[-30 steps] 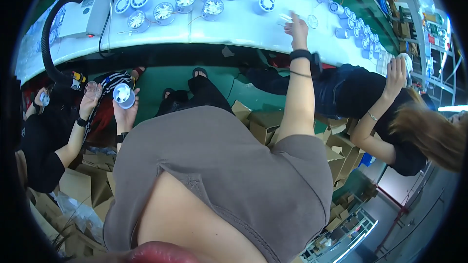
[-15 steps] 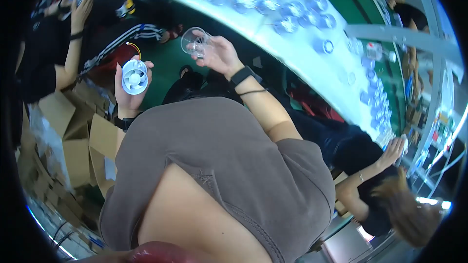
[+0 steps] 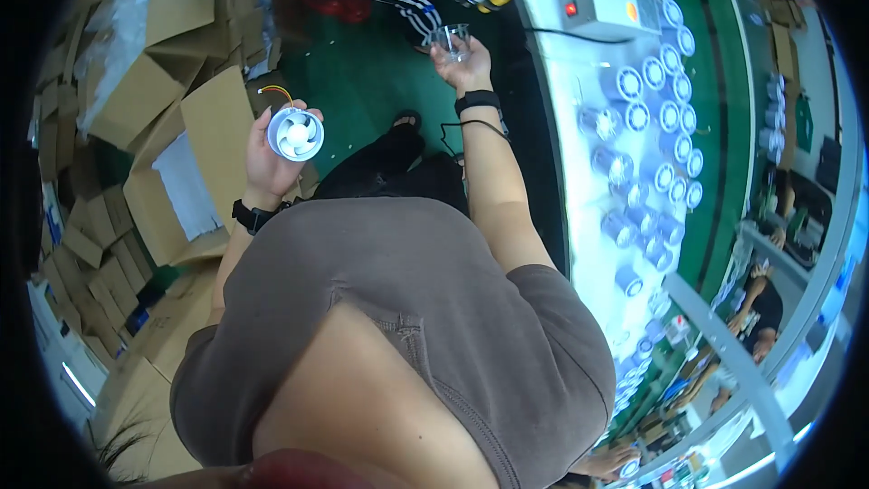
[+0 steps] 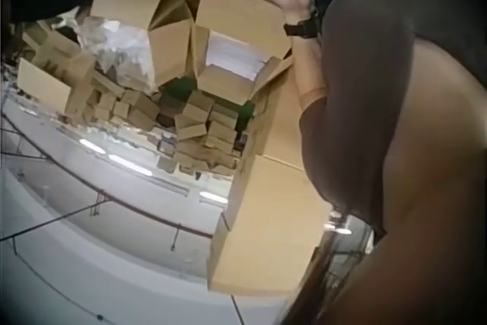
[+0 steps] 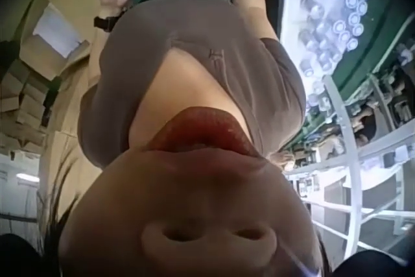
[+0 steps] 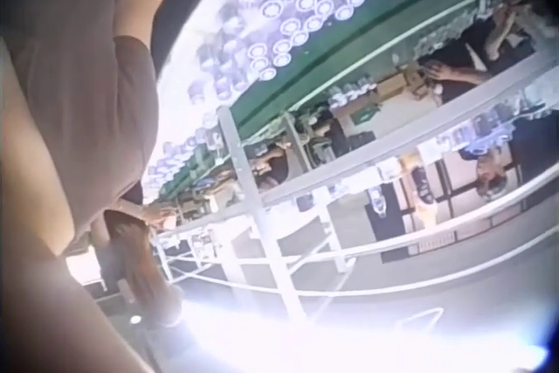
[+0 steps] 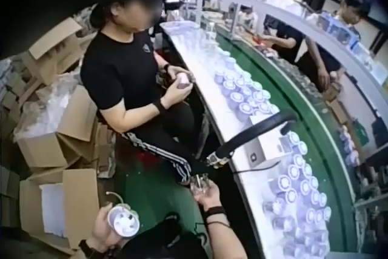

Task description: The person takes a plastic cup and a motor from the table, fits the motor into the cup by hand, and sets the assembled unit back onto the table, repeating the process.

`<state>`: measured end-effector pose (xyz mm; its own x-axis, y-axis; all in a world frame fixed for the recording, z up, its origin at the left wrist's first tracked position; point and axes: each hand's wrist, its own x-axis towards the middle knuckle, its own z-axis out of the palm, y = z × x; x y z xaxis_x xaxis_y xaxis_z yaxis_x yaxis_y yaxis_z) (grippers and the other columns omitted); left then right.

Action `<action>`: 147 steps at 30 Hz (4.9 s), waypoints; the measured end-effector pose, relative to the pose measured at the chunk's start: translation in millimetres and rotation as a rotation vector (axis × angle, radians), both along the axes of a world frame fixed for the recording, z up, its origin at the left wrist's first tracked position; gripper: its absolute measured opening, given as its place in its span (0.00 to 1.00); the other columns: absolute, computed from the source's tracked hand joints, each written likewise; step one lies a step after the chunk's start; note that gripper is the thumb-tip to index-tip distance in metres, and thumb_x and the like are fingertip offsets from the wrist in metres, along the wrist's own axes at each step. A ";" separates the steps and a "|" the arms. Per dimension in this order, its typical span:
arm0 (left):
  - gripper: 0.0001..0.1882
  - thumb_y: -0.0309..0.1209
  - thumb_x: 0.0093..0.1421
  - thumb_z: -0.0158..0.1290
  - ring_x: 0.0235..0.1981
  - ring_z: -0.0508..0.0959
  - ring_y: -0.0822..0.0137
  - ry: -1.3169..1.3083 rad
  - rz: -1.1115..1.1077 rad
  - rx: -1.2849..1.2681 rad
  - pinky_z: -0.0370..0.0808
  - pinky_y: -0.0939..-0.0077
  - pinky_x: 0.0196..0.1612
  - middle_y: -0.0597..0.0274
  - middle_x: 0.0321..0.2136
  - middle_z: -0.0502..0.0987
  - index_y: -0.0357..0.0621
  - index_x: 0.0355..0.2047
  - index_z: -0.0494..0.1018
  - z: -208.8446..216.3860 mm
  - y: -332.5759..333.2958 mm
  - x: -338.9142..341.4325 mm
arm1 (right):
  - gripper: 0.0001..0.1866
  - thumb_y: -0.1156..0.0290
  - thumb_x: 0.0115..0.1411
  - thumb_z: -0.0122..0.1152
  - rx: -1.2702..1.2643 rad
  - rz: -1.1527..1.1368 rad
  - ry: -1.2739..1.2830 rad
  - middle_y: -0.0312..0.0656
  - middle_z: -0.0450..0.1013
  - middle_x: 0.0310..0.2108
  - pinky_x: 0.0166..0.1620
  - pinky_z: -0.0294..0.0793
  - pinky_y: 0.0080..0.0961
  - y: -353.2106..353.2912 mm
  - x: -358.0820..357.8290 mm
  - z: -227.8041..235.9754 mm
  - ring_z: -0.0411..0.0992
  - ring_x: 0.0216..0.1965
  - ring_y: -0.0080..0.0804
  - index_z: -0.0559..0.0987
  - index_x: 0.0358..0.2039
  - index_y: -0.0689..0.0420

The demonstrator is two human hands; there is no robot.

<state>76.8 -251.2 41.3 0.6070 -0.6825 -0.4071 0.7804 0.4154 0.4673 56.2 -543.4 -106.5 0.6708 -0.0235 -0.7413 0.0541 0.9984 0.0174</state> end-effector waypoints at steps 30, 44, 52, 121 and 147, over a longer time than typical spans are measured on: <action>0.21 0.43 0.58 0.30 0.40 0.69 0.63 0.211 -0.295 -0.131 0.66 0.67 0.42 0.56 0.38 0.68 0.42 0.40 0.63 -6.3 -42.1 -4.1 | 0.24 0.55 0.55 0.41 -0.743 0.133 -0.058 0.46 0.68 0.35 0.29 0.68 0.22 32.9 -114.7 129.0 0.70 0.31 0.31 0.62 0.46 0.61; 0.20 0.37 0.46 0.55 0.32 0.69 0.71 -0.877 -0.369 0.380 0.68 0.83 0.32 0.59 0.31 0.65 0.42 0.34 0.61 -1.3 -141.8 -70.3 | 0.27 0.62 0.50 0.52 -1.340 0.160 -0.129 0.49 0.61 0.43 0.27 0.70 0.16 70.4 -223.3 209.2 0.68 0.36 0.32 0.59 0.47 0.62; 0.17 0.36 0.47 0.55 0.29 0.68 0.74 -1.161 -0.327 0.386 0.67 0.82 0.32 0.62 0.29 0.66 0.41 0.33 0.62 0.4 -152.4 -86.4 | 0.29 0.63 0.44 0.61 -2.276 0.379 0.365 0.45 0.63 0.41 0.28 0.70 0.16 87.4 -212.7 208.9 0.67 0.36 0.26 0.64 0.45 0.59; 0.25 0.48 0.58 0.25 0.46 0.67 0.63 -1.218 -0.350 0.008 0.66 0.73 0.46 0.55 0.42 0.66 0.45 0.45 0.60 59.3 -153.2 -85.2 | 0.33 0.59 0.43 0.61 -1.905 0.324 0.079 0.44 0.66 0.37 0.35 0.69 0.21 57.8 -210.5 224.7 0.65 0.36 0.31 0.62 0.49 0.57; 0.21 0.40 0.56 0.28 0.45 0.67 0.62 -1.229 -0.372 -0.017 0.65 0.72 0.46 0.53 0.42 0.66 0.42 0.43 0.61 64.0 -137.3 -94.8 | 0.33 0.64 0.39 0.62 -1.950 0.407 0.076 0.47 0.65 0.41 0.44 0.63 0.25 71.9 -223.3 239.4 0.65 0.40 0.32 0.64 0.47 0.60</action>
<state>-18.0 -388.5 105.2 0.3488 -0.8904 0.2924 -0.0874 0.2797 0.9561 -167.1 -471.5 133.0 0.8183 -0.5707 0.0688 -0.1919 -0.3841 -0.9031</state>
